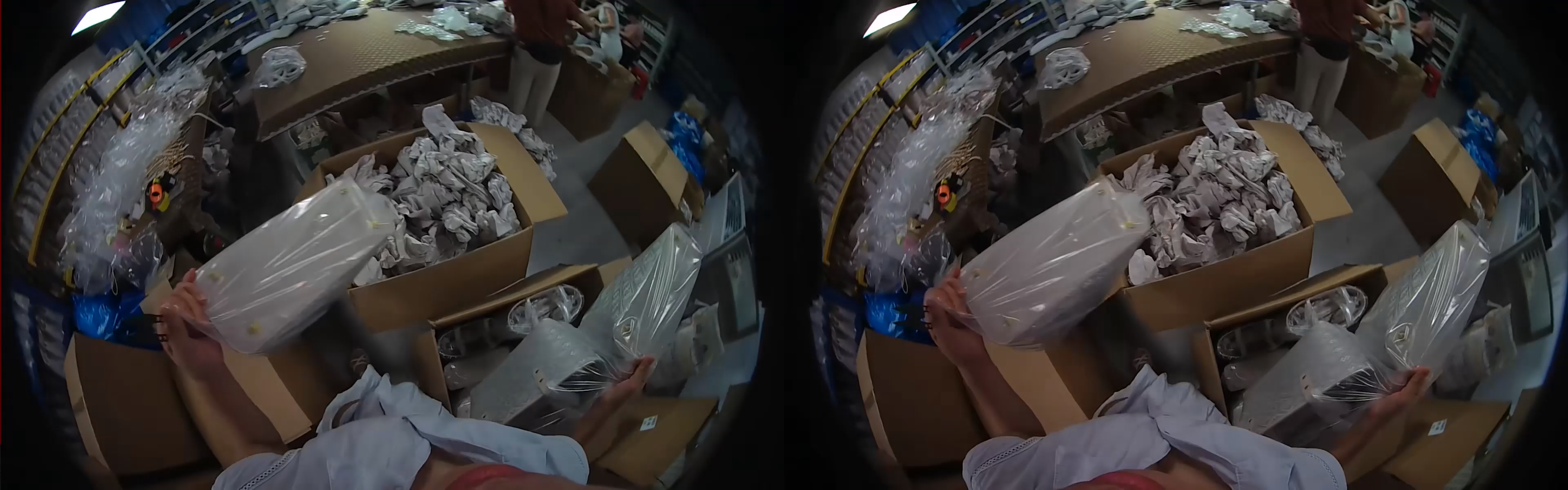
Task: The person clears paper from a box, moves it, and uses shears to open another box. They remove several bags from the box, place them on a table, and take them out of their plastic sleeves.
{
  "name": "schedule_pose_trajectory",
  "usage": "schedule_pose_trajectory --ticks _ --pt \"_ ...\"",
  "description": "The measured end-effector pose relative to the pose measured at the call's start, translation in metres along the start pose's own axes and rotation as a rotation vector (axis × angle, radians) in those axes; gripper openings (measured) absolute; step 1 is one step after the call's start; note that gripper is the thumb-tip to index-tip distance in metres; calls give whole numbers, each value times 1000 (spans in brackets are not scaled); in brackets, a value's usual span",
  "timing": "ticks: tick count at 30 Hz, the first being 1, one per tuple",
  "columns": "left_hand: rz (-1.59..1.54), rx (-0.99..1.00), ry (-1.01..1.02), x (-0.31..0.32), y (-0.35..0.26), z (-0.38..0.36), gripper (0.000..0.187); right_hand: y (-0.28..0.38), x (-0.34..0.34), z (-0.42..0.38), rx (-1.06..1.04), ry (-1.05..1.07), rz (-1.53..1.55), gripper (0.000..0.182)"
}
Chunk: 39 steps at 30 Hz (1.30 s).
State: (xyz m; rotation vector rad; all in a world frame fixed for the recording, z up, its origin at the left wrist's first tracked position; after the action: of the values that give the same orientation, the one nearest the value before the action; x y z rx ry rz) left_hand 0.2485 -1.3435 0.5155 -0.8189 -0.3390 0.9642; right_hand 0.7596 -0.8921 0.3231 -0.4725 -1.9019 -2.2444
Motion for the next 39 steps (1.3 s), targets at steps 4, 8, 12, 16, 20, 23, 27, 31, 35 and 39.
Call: schedule_pose_trajectory --ticks 4,8,12,16,20,23,27,31,35,39 --pt "252 72 -294 -100 -45 -27 29 28 85 -19 37 147 -163 31" --pt "567 45 -522 -177 -74 -57 29 -5 162 -26 78 265 -52 36" --pt "594 -34 -875 -263 -80 -99 28 -19 276 -72 156 302 -53 38" --pt "642 -89 -1073 -326 -88 -153 27 -47 367 -107 121 393 -221 37" --pt "668 -64 -1157 -369 -95 -195 27 -71 476 -167 169 591 -84 34" --pt "757 -123 -1148 -369 -90 -191 26 -91 525 -188 205 679 -43 30" --pt "824 -173 -1149 -377 -81 -197 26 -114 592 -223 374 824 71 26" --pt "817 -165 -1149 -377 -86 -203 30 -133 653 -237 320 938 215 24" --pt "769 -129 -1263 -380 -87 -208 30 -129 699 -261 290 927 263 24" --pt "789 -134 -1292 -395 -54 -176 31 -143 725 -255 210 905 243 23"
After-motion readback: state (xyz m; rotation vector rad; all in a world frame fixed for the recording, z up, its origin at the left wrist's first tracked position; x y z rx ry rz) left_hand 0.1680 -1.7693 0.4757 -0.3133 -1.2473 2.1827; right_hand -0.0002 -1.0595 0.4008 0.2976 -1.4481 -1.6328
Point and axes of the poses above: each hand's wrist, its own z-axis towards the middle knuckle, its own x-axis out of the palm, y = z × x, the point moved 8 cm from there along z, towards the middle knuckle, and after that the axes turned 14 degrees about y, right-handed, at the moved point
